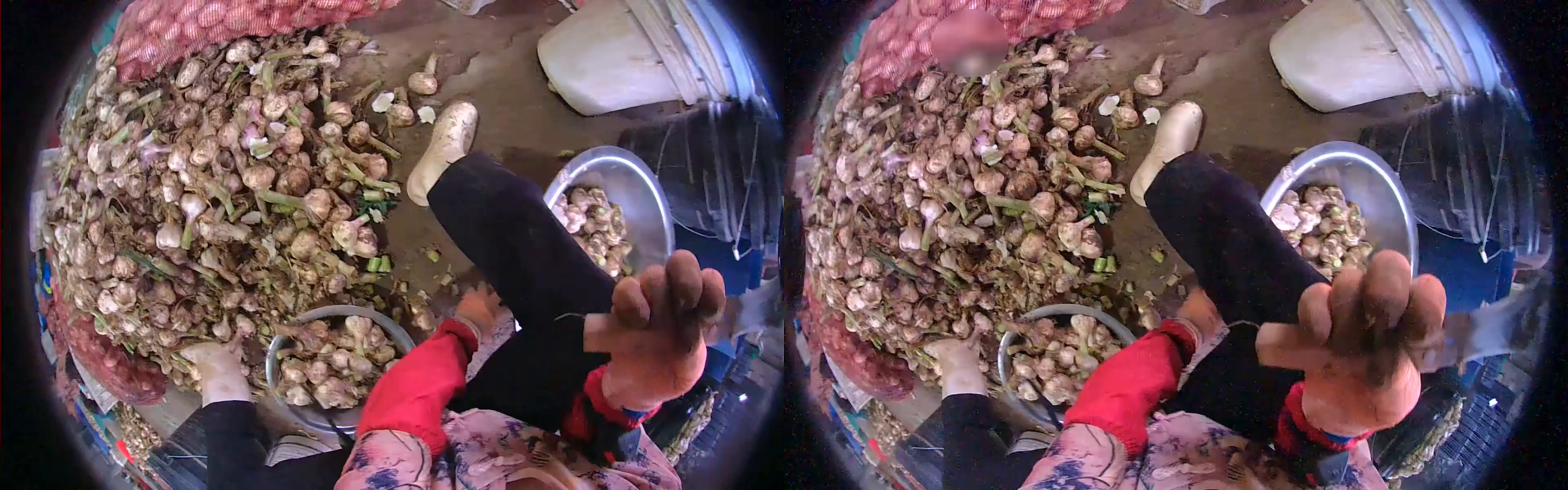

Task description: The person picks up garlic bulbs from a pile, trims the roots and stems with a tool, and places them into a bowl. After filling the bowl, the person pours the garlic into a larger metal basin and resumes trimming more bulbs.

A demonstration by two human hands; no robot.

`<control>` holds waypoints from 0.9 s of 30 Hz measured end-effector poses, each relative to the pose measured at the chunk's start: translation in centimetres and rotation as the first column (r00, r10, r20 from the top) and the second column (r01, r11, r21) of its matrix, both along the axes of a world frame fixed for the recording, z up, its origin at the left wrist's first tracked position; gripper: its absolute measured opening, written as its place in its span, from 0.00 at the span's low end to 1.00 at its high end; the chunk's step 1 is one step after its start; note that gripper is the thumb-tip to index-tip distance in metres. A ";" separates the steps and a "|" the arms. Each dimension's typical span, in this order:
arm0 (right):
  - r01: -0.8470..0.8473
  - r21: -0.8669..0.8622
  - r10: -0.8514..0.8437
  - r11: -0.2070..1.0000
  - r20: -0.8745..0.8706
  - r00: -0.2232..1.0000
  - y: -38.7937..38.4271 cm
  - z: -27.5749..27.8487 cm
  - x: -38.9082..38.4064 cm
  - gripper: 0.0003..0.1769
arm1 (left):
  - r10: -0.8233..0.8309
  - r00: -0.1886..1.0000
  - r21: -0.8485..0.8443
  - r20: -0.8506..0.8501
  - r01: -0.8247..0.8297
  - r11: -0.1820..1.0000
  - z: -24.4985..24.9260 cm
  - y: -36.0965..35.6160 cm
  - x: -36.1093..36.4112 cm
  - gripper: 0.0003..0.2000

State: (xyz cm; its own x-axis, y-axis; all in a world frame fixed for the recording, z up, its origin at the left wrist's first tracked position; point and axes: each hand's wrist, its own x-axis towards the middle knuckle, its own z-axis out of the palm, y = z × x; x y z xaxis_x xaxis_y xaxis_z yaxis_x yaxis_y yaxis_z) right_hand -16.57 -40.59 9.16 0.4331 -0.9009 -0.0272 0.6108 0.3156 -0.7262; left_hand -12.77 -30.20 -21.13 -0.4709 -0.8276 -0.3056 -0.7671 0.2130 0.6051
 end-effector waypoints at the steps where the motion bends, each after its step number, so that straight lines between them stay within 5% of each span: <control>1: -0.035 -0.039 0.036 0.999 0.016 0.999 -0.1 -0.3 0.4 0.14 | -0.002 1.000 0.013 0.017 0.002 1.000 -0.6 -0.3 -0.2 0.16; 3: -0.077 -0.127 0.071 0.989 -0.056 0.996 -0.6 -0.8 -0.8 0.15 | 0.091 0.990 0.130 0.103 -0.105 0.986 -1.1 -0.3 -0.6 0.15; 5: -0.039 0.010 0.039 0.999 0.017 0.999 -0.5 -0.7 -1.6 0.17 | 0.182 0.961 0.117 0.210 -0.209 0.971 -1.1 1.1 0.0 0.16; 7: -0.025 0.015 0.023 1.000 0.083 0.996 -0.2 -0.7 -2.0 0.15 | 0.450 0.890 0.120 0.072 -0.456 0.882 0.3 3.1 2.2 0.19; 8: -0.015 0.023 0.012 1.000 0.121 0.993 0.0 -0.6 -2.1 0.14 | 0.395 0.905 0.349 0.155 -0.425 0.835 4.9 2.1 4.0 0.23; 13: 0.082 0.050 -0.083 0.995 0.021 0.996 0.8 -0.2 -2.8 0.14 | 0.727 0.685 0.139 -0.043 -0.716 0.684 14.0 11.1 9.4 0.29; 15: -0.021 0.050 0.013 0.999 0.161 0.987 0.8 -0.7 -3.3 0.15 | 0.790 0.602 -0.062 0.121 -0.789 0.611 15.2 16.0 10.5 0.27; 17: -0.161 0.015 0.159 0.987 0.086 0.983 0.6 -1.2 -4.2 0.16 | 0.825 0.473 -0.054 0.309 -0.857 0.512 15.0 20.6 11.7 0.25; 19: -0.012 0.056 0.011 0.998 0.025 1.000 2.1 0.4 -3.4 0.14 | 0.847 0.308 -0.059 0.433 -0.928 0.368 14.7 23.5 12.1 0.24; 20: -0.067 0.035 0.068 0.997 -0.013 0.998 2.2 1.0 -3.7 0.13 | 0.839 0.202 0.002 0.506 -0.972 0.234 15.5 23.5 11.7 0.27; 23: -0.282 -0.130 0.263 0.951 -0.143 0.954 1.3 -1.0 -3.5 0.12 | 0.757 0.192 -0.038 0.625 -0.960 0.276 13.6 25.4 12.6 0.33; 25: -0.200 -0.022 0.194 0.980 -0.155 0.969 2.3 -0.6 -3.0 0.11 | 0.639 0.338 0.176 0.691 -0.936 0.305 15.7 22.9 13.1 0.34; 27: -0.183 -0.045 0.175 0.982 -0.140 0.975 2.2 -1.6 -2.6 0.11 | 0.445 0.358 0.019 0.821 -0.796 0.606 18.2 20.0 11.1 0.33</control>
State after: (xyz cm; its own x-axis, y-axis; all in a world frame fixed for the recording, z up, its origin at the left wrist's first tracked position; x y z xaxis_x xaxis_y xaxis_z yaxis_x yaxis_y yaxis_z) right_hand -19.13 -38.39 7.56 0.5836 -0.8107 -0.0464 0.4437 0.3662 -0.8179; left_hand -1.71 -10.24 -2.91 0.6391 -0.5090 -0.5766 -0.7399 -0.6116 -0.2802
